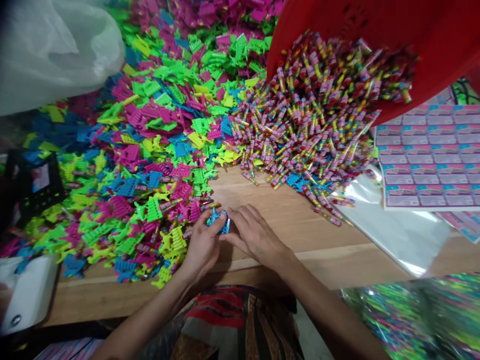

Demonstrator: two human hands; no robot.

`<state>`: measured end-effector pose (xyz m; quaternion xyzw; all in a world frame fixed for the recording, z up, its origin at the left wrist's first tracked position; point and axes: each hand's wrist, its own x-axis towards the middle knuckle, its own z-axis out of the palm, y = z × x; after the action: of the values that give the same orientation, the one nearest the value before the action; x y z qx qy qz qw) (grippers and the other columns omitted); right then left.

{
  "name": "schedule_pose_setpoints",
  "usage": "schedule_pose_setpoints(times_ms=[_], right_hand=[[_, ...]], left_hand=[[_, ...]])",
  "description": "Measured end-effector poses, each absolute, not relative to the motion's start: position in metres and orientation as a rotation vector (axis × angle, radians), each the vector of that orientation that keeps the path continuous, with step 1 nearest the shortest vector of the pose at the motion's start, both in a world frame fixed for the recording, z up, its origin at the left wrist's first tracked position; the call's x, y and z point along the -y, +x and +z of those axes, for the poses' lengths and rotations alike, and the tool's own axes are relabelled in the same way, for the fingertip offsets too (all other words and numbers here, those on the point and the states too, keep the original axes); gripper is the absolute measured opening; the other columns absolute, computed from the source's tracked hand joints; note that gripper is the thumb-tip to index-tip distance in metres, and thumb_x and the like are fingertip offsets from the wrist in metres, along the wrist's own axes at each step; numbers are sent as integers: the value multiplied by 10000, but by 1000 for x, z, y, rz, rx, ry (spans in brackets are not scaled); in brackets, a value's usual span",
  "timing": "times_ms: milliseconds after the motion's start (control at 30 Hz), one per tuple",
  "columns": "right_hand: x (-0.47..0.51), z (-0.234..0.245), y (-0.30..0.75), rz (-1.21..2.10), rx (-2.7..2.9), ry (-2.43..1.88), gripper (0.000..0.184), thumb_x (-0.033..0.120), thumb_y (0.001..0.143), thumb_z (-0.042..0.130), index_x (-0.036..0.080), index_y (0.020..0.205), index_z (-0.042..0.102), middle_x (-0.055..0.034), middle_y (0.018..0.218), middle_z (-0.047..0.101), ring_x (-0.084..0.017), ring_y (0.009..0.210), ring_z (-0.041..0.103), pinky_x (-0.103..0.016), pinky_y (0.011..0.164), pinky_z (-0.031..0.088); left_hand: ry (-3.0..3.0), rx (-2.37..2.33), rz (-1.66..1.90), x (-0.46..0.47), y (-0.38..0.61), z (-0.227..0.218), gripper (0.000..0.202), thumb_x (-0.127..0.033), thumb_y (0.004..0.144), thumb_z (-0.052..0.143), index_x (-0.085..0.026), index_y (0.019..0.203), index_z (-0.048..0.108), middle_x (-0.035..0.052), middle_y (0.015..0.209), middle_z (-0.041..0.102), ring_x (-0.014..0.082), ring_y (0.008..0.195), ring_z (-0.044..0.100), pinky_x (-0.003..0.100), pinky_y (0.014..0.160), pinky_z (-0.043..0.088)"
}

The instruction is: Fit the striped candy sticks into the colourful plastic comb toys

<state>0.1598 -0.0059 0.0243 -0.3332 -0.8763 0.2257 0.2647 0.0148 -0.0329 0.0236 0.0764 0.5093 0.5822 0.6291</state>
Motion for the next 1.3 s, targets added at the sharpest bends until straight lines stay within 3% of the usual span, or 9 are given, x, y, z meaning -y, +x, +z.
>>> schedule_pose_setpoints(times_ms=[200, 367, 567, 700, 800, 933, 1033, 1133, 1300], right_hand=[[8, 21, 159, 545, 2371, -885, 484, 333, 951, 636, 96, 1345, 485, -180, 1132, 652, -297, 1046, 583, -493, 941, 526], [9, 15, 160, 556, 2323, -829, 399, 232, 962, 618, 143, 1335, 509, -152, 1090, 676, -279, 999, 604, -470, 900, 532], [5, 18, 160, 870, 2173, -833, 428, 317, 920, 694, 205, 1311, 558, -106, 1051, 678, -247, 970, 620, -410, 842, 551], [5, 26, 168, 1050, 2070, -918, 520, 363, 925, 688, 244, 1401, 519, -107, 1210, 642, -235, 1096, 624, -384, 914, 551], [-1, 27, 184, 1011, 1983, -1061, 473, 359, 958, 640, 249, 1403, 525, -111, 1257, 620, -230, 1100, 625, -378, 917, 552], [-24, 19, 202, 835, 1992, -1204, 270, 292, 991, 568, 220, 1240, 645, -114, 1195, 644, -247, 1091, 629, -417, 941, 536], [-51, 4, 201, 673, 2056, -1212, 231, 229, 999, 516, 197, 1151, 688, -119, 1159, 654, -255, 1096, 623, -438, 942, 528], [-77, -13, 192, 499, 2165, -1220, 246, 178, 980, 509, 189, 1120, 711, -122, 1115, 671, -262, 1059, 623, -452, 908, 533], [-96, -36, 184, 302, 2224, -1167, 249, 165, 948, 497, 150, 998, 740, -167, 1058, 701, -297, 985, 659, -498, 846, 570]], left_hand=[[182, -1150, 1345, 32, 16, 26, 415, -270, 622, 888, -172, 939, 640, -4, 857, 710, 122, 794, 626, 255, 810, 460], [177, -1138, 1365, 29, 16, 29, 427, -264, 604, 893, -178, 926, 626, -6, 873, 699, 127, 832, 627, 248, 819, 459], [283, -1185, 1258, 32, 10, 19, 460, -350, 628, 888, -172, 966, 631, 4, 869, 683, 124, 772, 610, 249, 755, 469], [472, -1340, 1234, 29, -13, 34, 443, -418, 672, 855, -178, 988, 659, 22, 910, 688, 133, 782, 613, 257, 755, 482], [699, -1720, 1222, 24, -60, 74, 454, -487, 720, 803, -221, 1062, 671, 22, 900, 690, 161, 748, 615, 302, 726, 513], [1298, -2358, 1177, 20, -139, 131, 503, -437, 754, 770, -335, 1229, 639, 21, 1158, 668, 292, 1062, 611, 498, 972, 496], [1599, -2561, 1148, 14, -167, 149, 465, -419, 776, 737, -319, 1222, 650, 50, 1316, 584, 354, 1185, 561, 564, 1038, 449], [1757, -2303, 1297, -9, -149, 137, 420, -421, 793, 721, -238, 1167, 668, 93, 1226, 615, 339, 1146, 581, 485, 939, 506], [1556, -1634, 1242, -69, -73, 86, 166, -300, 832, 654, -229, 975, 698, 105, 978, 656, 298, 981, 583, 460, 968, 433]])
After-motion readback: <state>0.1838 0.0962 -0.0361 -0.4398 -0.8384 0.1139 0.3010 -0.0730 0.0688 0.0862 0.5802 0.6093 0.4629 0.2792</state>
